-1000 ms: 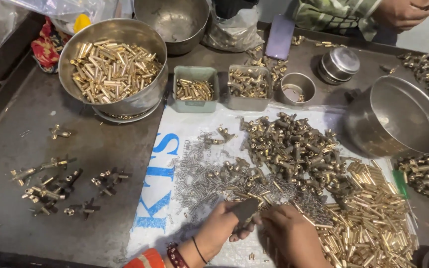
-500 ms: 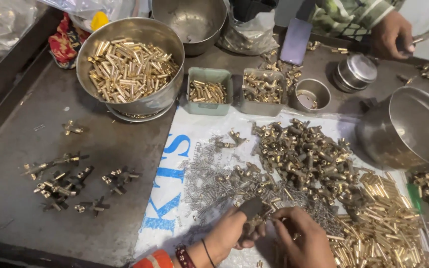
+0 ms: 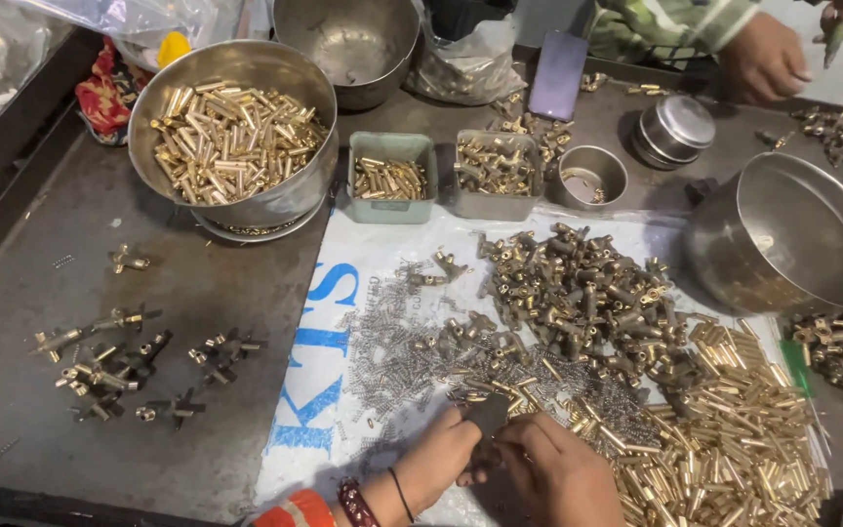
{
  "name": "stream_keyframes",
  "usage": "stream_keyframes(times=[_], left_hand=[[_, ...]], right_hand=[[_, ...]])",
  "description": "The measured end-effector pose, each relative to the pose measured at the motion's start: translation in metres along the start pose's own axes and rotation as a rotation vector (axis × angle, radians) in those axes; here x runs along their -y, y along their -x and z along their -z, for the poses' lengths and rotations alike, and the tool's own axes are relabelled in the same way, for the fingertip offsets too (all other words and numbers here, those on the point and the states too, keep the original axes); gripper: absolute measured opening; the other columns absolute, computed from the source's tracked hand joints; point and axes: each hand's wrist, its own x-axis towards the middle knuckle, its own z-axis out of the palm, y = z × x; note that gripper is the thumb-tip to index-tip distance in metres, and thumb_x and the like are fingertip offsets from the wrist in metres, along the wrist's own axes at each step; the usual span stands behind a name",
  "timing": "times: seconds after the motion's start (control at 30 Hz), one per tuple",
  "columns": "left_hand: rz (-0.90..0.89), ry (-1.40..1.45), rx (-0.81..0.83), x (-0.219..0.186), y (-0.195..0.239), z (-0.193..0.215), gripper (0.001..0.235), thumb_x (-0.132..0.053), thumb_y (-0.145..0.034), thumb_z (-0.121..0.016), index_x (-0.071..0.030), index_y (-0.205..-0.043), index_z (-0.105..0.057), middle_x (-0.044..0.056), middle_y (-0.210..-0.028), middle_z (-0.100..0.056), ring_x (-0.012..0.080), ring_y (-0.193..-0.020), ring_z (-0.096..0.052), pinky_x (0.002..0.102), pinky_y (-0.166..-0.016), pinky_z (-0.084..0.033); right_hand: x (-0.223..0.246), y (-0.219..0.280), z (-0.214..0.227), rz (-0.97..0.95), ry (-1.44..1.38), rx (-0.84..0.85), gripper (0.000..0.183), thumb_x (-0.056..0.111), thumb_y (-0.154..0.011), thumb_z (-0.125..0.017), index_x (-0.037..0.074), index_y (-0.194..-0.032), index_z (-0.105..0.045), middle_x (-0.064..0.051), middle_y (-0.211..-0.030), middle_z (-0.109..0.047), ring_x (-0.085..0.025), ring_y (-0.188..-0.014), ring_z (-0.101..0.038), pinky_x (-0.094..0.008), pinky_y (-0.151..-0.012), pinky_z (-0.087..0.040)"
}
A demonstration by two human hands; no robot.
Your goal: Assembling small brass metal components by hand at a workbench.
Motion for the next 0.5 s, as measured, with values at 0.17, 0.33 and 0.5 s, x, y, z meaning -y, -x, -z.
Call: stream_keyframes(times=[0.17, 0.33, 0.5], left_hand=[[-0.128, -0.361, -0.035, 0.007, -0.004, 0.003, 0.027, -0.020, -0.095, -0.052, -0.002, -0.099, -0.072, 0.003, -0.066, -0.067, 0.0092, -0.052, -0.063, 0.027, -0.049, -0.049], [-0.315, -0.384, -0.062, -0.016, 0.012, 0.012, 0.024, -0.017, -0.090, -0.059, -0.003, -0.103, -0.074, 0.002, -0.073, -0.070, 0.0124, -0.061, -0.065, 0.029, -0.058, -0.051], [-0.829, -0.601, -0.468, -0.070, 0.063, 0.098, 0.043, 0.000, -0.066, -0.072, -0.004, -0.109, -0.073, 0.007, -0.097, -0.074, 0.0204, -0.086, -0.072, 0.031, -0.074, -0.058]], right_hand=[[-0.019, 0.003, -0.005, -0.223, -0.068, 0.209, 0.023, 0.011, -0.070, -0.085, 0.013, -0.090, -0.073, -0.003, -0.096, -0.074, -0.022, -0.081, -0.077, -0.034, -0.072, -0.063], [-0.039, 0.005, -0.007, -0.135, -0.270, 0.141, 0.021, 0.007, -0.071, -0.084, 0.006, -0.089, -0.072, -0.008, -0.088, -0.076, -0.022, -0.081, -0.078, -0.036, -0.073, -0.063], [-0.107, 0.040, -0.019, -0.138, -0.337, 0.098, 0.008, 0.011, -0.079, -0.080, 0.010, -0.085, -0.076, -0.009, -0.094, -0.081, -0.018, -0.086, -0.083, -0.034, -0.073, -0.065]])
